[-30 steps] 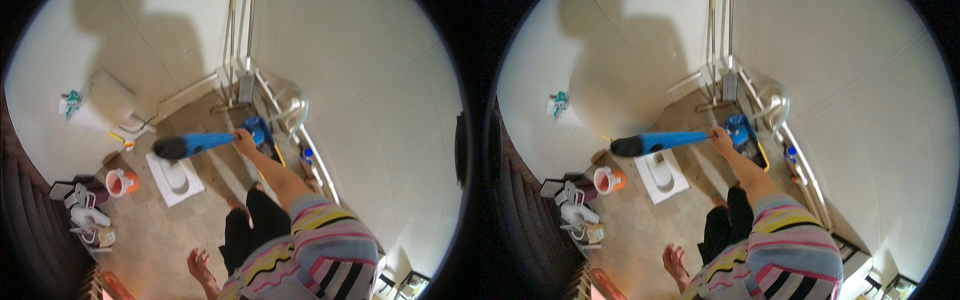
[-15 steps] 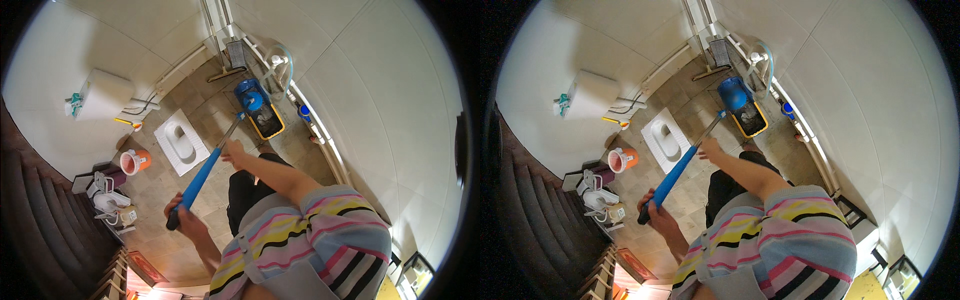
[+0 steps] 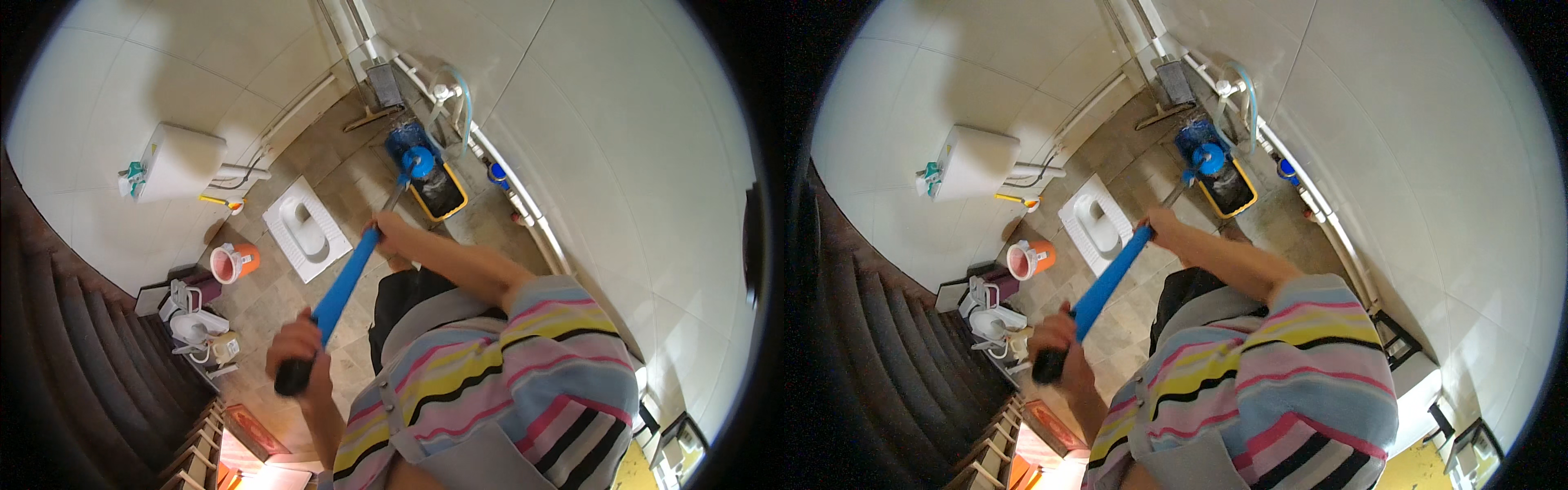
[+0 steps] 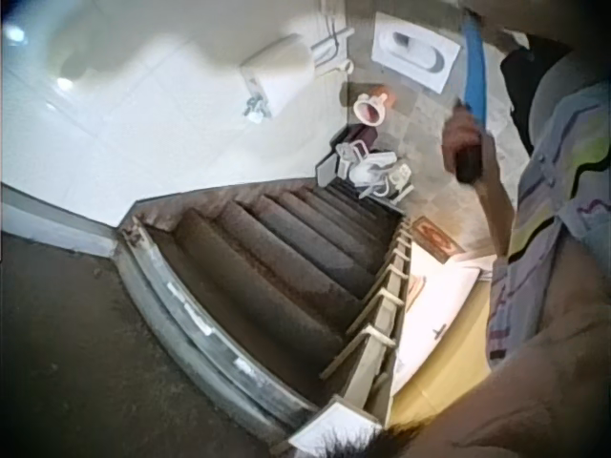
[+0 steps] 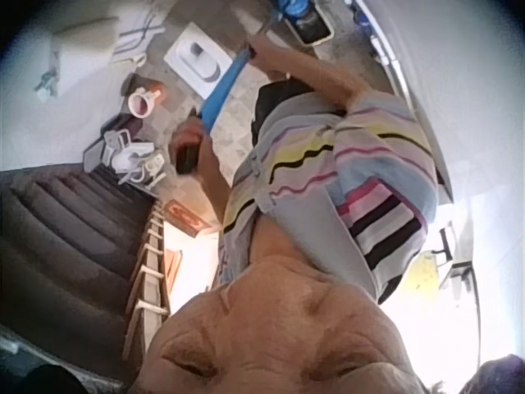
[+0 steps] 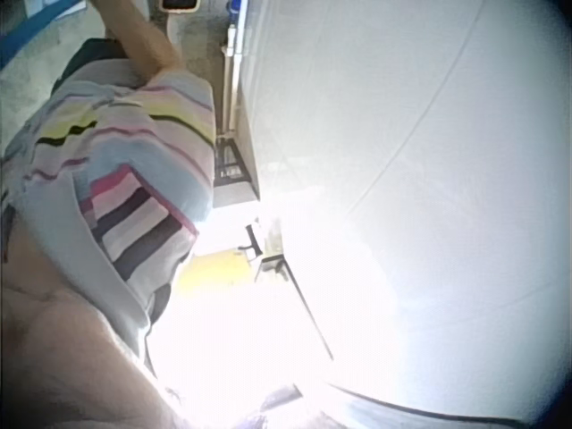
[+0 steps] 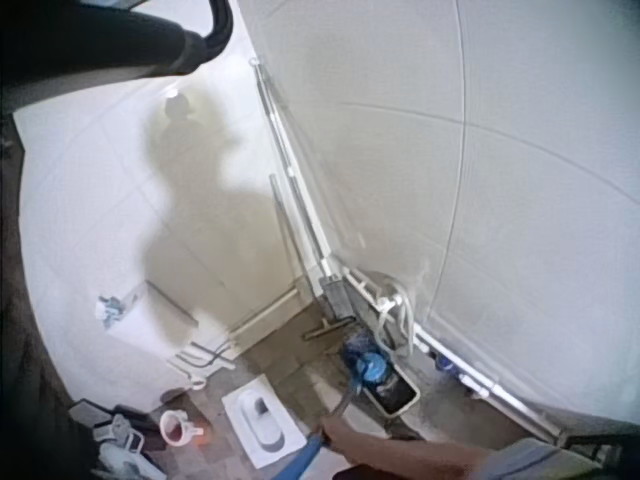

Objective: The person cleans a tiled bathroom floor using a squeegee to push water and debris toward a squat toilet. They then use a mop and a blue mop bucket to scrub and wring the mop head, continuing to clean the floor area.

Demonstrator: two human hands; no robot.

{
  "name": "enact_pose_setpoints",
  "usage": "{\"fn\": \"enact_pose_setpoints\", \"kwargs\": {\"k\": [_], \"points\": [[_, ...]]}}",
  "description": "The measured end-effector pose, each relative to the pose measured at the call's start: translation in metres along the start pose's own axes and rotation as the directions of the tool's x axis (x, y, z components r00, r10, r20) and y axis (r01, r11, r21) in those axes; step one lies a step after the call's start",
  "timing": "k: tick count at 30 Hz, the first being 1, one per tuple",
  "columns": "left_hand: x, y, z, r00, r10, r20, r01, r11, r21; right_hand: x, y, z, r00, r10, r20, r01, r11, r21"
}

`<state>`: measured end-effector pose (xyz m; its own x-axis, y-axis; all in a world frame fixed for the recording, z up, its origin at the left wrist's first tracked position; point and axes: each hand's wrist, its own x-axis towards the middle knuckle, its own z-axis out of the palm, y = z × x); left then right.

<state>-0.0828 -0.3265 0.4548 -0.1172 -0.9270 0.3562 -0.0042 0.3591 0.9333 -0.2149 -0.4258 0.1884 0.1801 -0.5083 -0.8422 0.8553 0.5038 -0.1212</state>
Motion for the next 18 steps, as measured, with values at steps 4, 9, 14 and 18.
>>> {"fn": "enact_pose_setpoints", "kwargs": {"k": [4, 9, 14, 18], "points": [[0.002, 0.009, 0.000, 0.994, -0.103, 0.047, 0.098, 0.990, 0.103, 0.002, -0.001, -0.008, 0.999, 0.033, 0.030, -0.035, 0.997, 0.067], [0.010, 0.007, 0.001, 0.986, 0.117, 0.120, -0.110, 0.992, -0.064, 0.003, -0.005, -0.009, 0.999, 0.008, 0.046, -0.005, 0.998, -0.066], [0.009, 0.006, 0.000, 0.963, -0.256, 0.081, 0.239, 0.956, 0.169, 0.000, -0.010, -0.003, 0.997, -0.069, 0.030, 0.073, 0.987, -0.145], [0.012, 0.009, 0.000, 0.987, -0.016, 0.160, 0.013, 1.000, 0.018, 0.002, -0.011, -0.003, 1.000, 0.003, -0.018, -0.004, 1.000, -0.029]]}}
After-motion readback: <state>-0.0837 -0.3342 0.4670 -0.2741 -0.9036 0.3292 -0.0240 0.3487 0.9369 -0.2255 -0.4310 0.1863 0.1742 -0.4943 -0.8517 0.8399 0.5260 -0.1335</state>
